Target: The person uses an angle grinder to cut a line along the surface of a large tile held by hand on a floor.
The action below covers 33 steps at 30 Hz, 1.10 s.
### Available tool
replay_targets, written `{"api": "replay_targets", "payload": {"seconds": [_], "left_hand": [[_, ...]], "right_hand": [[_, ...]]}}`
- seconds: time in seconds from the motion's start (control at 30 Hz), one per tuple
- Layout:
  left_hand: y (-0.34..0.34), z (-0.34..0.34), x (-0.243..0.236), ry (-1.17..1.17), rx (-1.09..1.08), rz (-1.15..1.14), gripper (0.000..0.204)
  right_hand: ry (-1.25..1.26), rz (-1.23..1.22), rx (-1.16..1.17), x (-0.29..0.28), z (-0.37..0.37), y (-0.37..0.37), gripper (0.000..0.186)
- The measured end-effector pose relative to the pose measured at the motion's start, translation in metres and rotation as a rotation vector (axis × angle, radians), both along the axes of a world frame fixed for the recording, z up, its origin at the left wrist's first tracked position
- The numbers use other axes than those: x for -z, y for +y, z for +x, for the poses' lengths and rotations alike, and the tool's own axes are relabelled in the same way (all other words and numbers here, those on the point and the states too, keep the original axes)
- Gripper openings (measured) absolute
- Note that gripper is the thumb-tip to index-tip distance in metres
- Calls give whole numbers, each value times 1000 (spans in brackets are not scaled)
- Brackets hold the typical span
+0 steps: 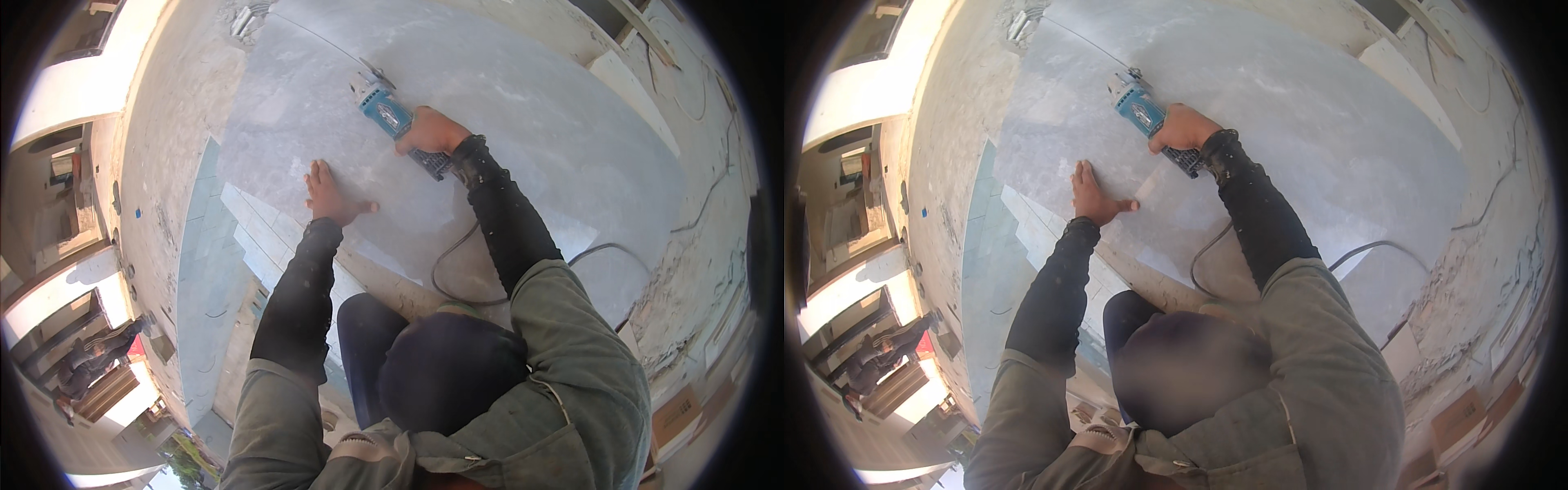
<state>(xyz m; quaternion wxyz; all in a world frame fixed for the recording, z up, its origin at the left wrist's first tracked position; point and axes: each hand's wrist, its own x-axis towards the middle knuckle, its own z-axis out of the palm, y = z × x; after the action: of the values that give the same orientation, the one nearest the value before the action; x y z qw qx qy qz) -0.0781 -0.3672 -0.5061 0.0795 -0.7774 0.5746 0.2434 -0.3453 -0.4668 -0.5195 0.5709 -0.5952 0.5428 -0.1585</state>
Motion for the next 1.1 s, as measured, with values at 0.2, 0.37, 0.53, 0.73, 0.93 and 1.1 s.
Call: {"api": "replay_targets", "payload": {"seconds": [0.2, 0.37, 0.53, 0.73, 0.93, 1.1], "left_hand": [[-2, -5, 3, -65, 33, -17, 162], [-3, 1, -1, 3, 8, -15, 162], [-3, 0, 0, -6, 2, -6, 161], [-3, -4, -3, -4, -3, 10, 161], [-1, 2, -1, 0, -2, -8, 162], [-3, -4, 1, 6, 9, -9, 162]], "right_hand": [[34, 12, -11, 5, -8, 8, 71], [35, 47, -48, -7, -14, 18, 81], [60, 26, -21, -1, -15, 19, 78], [-33, 56, -33, -5, -4, -1, 63], [-69, 64, -29, -11, 15, -25, 57], [-50, 70, -52, -1, 22, -49, 59]]}}
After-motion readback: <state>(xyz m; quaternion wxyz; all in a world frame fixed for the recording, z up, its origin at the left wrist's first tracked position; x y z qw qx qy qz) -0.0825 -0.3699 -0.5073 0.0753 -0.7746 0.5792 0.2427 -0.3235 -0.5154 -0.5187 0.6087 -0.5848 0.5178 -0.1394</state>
